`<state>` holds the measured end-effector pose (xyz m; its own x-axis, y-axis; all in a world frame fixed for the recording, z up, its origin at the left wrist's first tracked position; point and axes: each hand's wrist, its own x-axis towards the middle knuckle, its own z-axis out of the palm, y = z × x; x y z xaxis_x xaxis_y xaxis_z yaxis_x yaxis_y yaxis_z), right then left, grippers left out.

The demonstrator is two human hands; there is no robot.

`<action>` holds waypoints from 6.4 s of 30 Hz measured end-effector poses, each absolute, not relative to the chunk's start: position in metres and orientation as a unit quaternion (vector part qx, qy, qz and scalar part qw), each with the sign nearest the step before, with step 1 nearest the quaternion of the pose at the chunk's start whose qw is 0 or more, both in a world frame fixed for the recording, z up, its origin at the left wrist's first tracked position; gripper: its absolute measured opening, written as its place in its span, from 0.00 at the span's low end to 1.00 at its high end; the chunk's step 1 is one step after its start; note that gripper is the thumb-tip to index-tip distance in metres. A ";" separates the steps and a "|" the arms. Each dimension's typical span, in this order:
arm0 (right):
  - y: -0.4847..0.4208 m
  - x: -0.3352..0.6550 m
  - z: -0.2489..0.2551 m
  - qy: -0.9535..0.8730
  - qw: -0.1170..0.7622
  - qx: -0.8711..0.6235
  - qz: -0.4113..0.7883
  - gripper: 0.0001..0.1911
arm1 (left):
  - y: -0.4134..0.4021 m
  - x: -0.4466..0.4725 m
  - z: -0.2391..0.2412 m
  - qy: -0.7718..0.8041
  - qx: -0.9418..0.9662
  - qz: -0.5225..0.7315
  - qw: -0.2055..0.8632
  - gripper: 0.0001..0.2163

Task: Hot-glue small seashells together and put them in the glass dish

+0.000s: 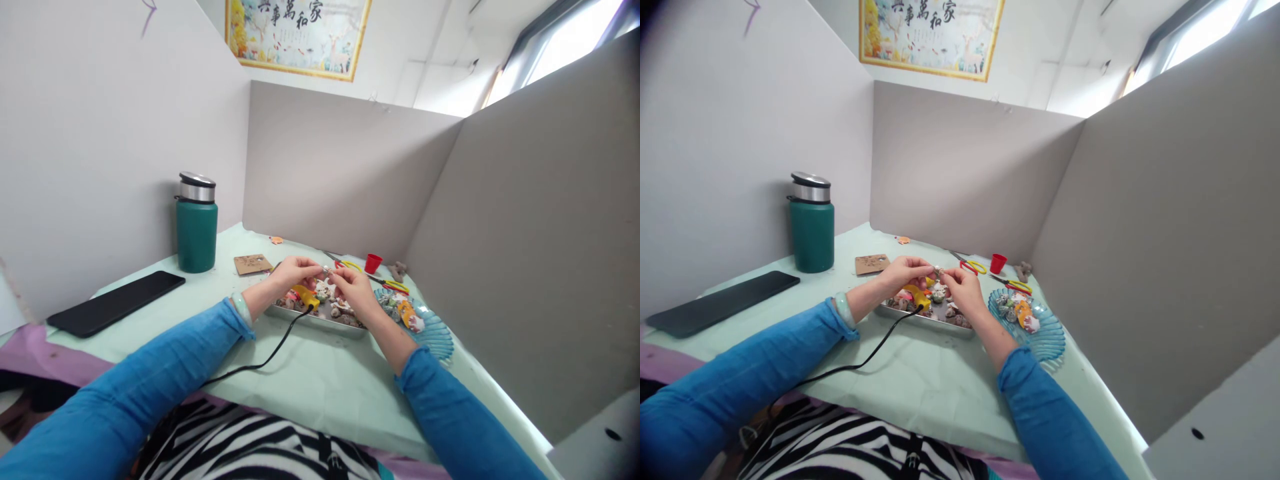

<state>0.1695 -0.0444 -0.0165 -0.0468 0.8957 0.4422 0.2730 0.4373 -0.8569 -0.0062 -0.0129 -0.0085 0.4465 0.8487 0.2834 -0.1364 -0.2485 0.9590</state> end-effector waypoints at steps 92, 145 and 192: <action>-0.049 0.170 -0.013 -0.797 0.213 -0.565 -0.017 0.19 | -0.017 -0.007 -0.002 0.300 0.625 0.526 0.493 0.10; -0.067 0.153 -0.021 -0.650 0.517 -0.394 0.393 0.18 | 0.005 -0.020 -0.005 0.268 0.526 0.594 0.547 0.13; -0.062 0.155 -0.027 -0.651 0.527 -0.402 0.370 0.24 | 0.008 -0.020 -0.007 0.283 0.535 0.595 0.529 0.14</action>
